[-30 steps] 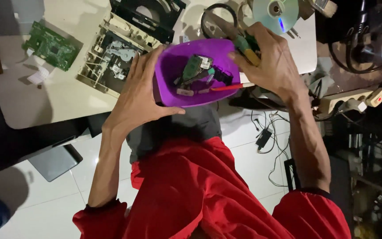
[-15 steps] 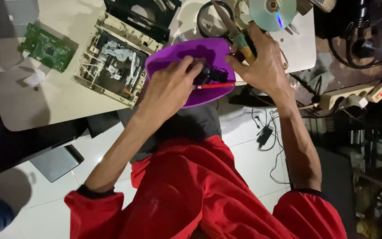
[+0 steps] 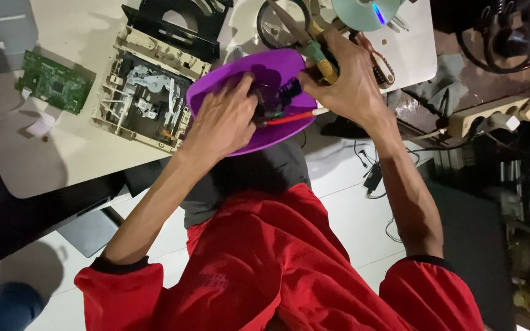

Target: Disassembling and inspecting a CD/DVD drive using tools and a magnifying glass on a repair bench.

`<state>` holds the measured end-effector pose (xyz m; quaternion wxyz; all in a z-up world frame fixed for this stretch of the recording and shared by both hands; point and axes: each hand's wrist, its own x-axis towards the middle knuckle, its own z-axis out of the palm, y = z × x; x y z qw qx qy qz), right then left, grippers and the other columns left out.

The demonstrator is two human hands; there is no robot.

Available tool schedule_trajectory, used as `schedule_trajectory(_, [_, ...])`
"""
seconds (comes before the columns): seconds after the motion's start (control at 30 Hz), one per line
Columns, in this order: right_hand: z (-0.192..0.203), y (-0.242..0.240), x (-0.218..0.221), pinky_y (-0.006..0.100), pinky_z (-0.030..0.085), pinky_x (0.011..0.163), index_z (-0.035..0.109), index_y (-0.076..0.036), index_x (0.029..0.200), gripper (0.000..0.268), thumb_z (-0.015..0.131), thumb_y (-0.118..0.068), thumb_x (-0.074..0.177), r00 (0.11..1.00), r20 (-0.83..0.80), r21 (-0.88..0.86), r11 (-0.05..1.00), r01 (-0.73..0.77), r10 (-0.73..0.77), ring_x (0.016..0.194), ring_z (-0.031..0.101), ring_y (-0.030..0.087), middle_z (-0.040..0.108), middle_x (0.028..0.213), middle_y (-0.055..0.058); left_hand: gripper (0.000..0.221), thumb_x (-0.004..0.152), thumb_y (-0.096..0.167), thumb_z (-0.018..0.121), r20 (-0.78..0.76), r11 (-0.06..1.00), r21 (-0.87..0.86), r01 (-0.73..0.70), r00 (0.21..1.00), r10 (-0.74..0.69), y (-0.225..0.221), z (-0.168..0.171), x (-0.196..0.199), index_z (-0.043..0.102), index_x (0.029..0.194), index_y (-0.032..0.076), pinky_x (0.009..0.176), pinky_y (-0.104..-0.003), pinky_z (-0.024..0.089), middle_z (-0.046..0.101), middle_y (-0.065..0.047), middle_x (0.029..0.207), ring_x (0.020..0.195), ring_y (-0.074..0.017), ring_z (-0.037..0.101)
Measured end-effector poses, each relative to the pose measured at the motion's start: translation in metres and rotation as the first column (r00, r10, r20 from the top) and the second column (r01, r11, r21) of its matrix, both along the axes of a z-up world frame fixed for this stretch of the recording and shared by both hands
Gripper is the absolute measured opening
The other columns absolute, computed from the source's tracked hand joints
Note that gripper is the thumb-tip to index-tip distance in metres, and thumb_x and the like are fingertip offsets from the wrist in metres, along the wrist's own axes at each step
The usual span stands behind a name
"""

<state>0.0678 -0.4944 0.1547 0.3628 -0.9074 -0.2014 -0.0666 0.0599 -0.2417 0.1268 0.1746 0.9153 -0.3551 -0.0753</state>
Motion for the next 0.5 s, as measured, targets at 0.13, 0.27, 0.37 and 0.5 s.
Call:
schedule_trajectory(0.13, [0.003,0.002,0.0,0.032,0.048,0.067,0.063,0.008,0.111,0.036,0.084,0.0,0.083,1.0,0.008,0.007,1.0,-0.009,0.008,0.069,0.057,0.021,0.068,0.085,0.011,0.021,0.096,0.001,0.056,-0.143,0.997,-0.08,-0.005,0.99,-0.007,0.0,-0.011,0.009,0.071,0.105,-0.012,0.048,-0.033,0.06,0.066,-0.023,0.097,0.053,-0.0262,0.063])
schedule_trajectory(0.27, [0.007,0.006,0.0,0.036,0.048,0.069,0.062,0.011,0.109,0.036,0.083,-0.001,0.082,0.999,0.045,-0.018,1.0,-0.017,0.018,0.07,0.054,0.025,0.067,0.089,0.017,0.032,0.081,-0.01,0.068,0.092,0.999,-0.037,0.013,0.996,-0.01,-0.007,-0.016,0.019,0.063,0.113,-0.004,0.059,-0.04,0.061,0.064,-0.016,0.087,0.064,-0.0291,0.068])
schedule_trajectory(0.37, [0.012,0.009,-0.001,0.035,0.049,0.068,0.061,0.012,0.109,0.036,0.081,0.003,0.08,0.999,0.039,-0.001,1.0,-0.021,0.021,0.07,0.055,0.024,0.067,0.09,0.017,0.011,0.078,-0.01,0.065,0.167,0.997,-0.052,0.049,0.985,-0.04,-0.023,-0.032,0.032,0.071,0.079,-0.002,0.061,-0.042,0.061,0.071,-0.016,0.074,0.062,-0.031,0.072])
schedule_trajectory(0.5, [0.012,0.009,-0.003,0.035,0.047,0.069,0.06,0.011,0.109,0.036,0.08,0.002,0.081,1.0,0.029,-0.014,1.0,-0.001,0.002,0.072,0.052,0.024,0.063,0.088,0.015,0.011,0.08,-0.003,0.072,0.278,0.99,0.091,0.111,0.951,-0.132,-0.037,-0.05,0.041,0.069,0.071,0.003,0.05,-0.035,0.054,0.067,-0.01,0.063,0.048,-0.0207,0.062])
